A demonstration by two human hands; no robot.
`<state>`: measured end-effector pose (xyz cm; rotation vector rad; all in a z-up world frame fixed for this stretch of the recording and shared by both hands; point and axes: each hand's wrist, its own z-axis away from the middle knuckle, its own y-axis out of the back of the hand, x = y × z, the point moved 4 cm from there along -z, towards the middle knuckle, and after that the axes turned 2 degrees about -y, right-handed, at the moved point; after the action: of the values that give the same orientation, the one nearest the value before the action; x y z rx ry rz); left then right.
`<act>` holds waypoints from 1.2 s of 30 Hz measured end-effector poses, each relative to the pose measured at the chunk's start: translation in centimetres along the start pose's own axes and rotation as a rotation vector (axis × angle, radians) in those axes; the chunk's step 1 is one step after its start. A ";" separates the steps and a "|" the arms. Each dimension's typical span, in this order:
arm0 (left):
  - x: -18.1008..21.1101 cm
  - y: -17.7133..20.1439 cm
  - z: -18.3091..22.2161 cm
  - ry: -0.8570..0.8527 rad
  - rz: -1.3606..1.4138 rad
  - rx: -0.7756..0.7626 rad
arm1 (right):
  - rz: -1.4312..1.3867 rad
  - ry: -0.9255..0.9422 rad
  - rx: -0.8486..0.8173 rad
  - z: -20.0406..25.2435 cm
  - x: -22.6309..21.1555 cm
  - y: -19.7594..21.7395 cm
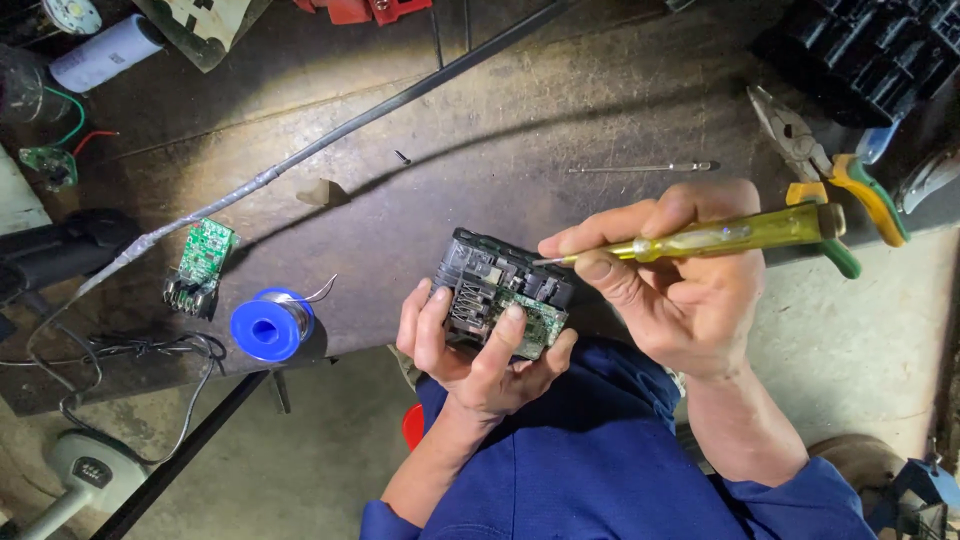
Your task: The person is inspecting a circuit board, rotating it for visual check, and using a screwdriver to probe or adjust components within its housing.
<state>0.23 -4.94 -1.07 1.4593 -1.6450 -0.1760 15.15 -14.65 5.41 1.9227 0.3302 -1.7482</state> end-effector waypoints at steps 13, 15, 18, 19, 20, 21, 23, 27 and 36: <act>-0.3 -0.7 -0.4 -0.040 -0.063 0.097 | -0.009 -0.044 -0.184 -1.5 0.4 -1.7; -0.3 -0.8 -0.3 -0.043 -0.066 0.088 | 0.037 -0.045 -0.201 -1.5 0.2 -1.7; -0.4 -0.9 -0.2 -0.052 -0.067 0.093 | 0.090 -0.062 -0.195 -1.4 0.1 -1.8; -0.5 -0.9 0.0 -0.037 -0.060 0.101 | 0.071 -0.100 -0.190 -1.3 0.3 -1.9; -0.5 -0.9 0.1 -0.022 -0.052 0.108 | 0.052 -0.139 -0.185 -1.1 0.4 -1.9; -0.4 -1.0 0.0 -0.025 -0.053 0.108 | 0.050 -0.138 -0.184 -1.1 0.2 -1.9; -0.2 -1.0 -0.3 -0.031 -0.071 0.135 | 0.216 -0.122 -0.190 -1.3 -0.3 -1.8; 0.0 -0.7 -0.4 -0.015 -0.058 0.103 | 0.156 -0.001 -0.179 -0.9 0.1 -1.5; 0.0 -0.5 -0.1 0.007 -0.023 0.082 | 0.115 0.016 -0.138 -0.1 1.1 -1.3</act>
<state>0.69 -5.02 -1.32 1.5394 -1.6479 -0.1171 14.75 -13.63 4.09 1.8218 0.3299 -1.5951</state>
